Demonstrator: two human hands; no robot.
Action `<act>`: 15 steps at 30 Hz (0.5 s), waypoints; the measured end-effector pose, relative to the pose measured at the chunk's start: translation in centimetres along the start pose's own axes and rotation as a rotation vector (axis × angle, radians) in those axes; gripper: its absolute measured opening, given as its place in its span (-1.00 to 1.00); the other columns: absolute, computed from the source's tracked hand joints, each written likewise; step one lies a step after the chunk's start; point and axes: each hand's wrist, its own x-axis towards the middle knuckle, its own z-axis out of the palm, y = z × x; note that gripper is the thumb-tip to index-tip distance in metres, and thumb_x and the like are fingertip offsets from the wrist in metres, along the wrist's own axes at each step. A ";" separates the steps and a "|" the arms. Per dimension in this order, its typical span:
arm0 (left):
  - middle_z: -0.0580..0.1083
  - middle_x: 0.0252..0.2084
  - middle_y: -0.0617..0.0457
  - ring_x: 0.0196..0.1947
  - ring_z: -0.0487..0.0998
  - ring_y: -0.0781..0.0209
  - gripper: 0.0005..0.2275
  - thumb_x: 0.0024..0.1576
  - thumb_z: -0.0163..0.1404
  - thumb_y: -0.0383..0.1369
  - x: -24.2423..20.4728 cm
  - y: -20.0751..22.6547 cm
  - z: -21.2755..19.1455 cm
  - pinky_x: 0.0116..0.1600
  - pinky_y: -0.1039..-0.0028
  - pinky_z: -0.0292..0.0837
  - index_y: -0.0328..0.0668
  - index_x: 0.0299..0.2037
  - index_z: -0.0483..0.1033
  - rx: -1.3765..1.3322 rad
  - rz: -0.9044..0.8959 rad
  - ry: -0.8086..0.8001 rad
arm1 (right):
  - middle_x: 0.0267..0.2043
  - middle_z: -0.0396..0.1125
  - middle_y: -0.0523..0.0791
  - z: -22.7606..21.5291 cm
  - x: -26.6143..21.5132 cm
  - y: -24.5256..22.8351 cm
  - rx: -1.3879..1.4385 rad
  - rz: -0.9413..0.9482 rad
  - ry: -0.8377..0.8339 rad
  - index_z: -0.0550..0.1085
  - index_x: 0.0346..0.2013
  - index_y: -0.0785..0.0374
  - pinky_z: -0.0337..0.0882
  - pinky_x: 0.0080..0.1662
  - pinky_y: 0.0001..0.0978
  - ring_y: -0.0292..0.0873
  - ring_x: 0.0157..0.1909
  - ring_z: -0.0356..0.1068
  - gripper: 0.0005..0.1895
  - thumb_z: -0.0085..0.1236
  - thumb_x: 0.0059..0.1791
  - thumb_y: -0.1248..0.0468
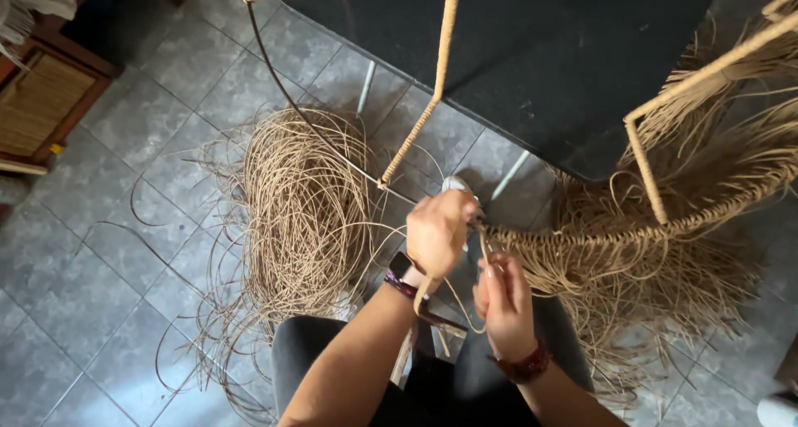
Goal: Weaving dried straw strands onto a wooden frame to create a decorative item
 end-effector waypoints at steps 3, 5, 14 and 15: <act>0.50 -0.38 0.11 -0.39 0.57 0.03 -0.66 0.40 -0.38 -0.14 2.1 0.5 -0.7 -0.20 0.27 0.45 -0.07 -0.23 0.43 -0.064 -0.058 -0.016 | -0.69 -0.10 -0.25 -0.6 -0.1 0.7 -0.163 -0.027 -0.014 0.36 -0.16 0.28 0.01 -0.64 -0.55 -0.39 -0.74 -0.09 -0.86 -0.18 0.16 0.30; 0.50 -0.39 0.14 -0.41 0.58 0.01 -0.70 0.39 -0.37 -0.14 3.1 1.5 -1.5 -0.25 0.23 0.42 -0.01 -0.21 0.41 -0.128 -0.154 -0.096 | -0.67 -0.09 -0.26 -0.7 0.7 0.5 -0.145 -0.024 -0.027 0.37 -0.18 0.31 0.00 -0.64 -0.56 -0.39 -0.72 -0.10 -0.82 -0.20 0.17 0.29; -0.12 -0.62 0.25 -0.65 -0.20 0.41 -0.58 0.28 -0.24 -0.08 6.2 3.3 -0.2 -0.56 0.52 -0.35 0.10 -0.61 -0.06 -1.585 -0.987 -0.100 | -0.73 -0.08 -0.22 -0.8 1.2 1.1 -0.318 0.166 -0.036 0.07 -0.64 0.09 -0.07 -0.61 -0.42 -0.35 -0.71 -0.07 -0.57 -0.21 0.13 0.24; -0.12 -0.64 0.26 -0.68 -0.21 0.42 -0.58 0.32 -0.32 -0.13 6.9 3.3 -0.6 -0.58 0.54 -0.36 0.11 -0.62 -0.10 -1.540 -1.040 -0.245 | -0.77 -0.01 -0.18 -1.3 1.2 1.7 -0.483 0.130 -0.032 0.10 -0.67 0.11 -0.02 -0.58 -0.34 -0.31 -0.71 -0.01 -0.58 -0.21 0.10 0.27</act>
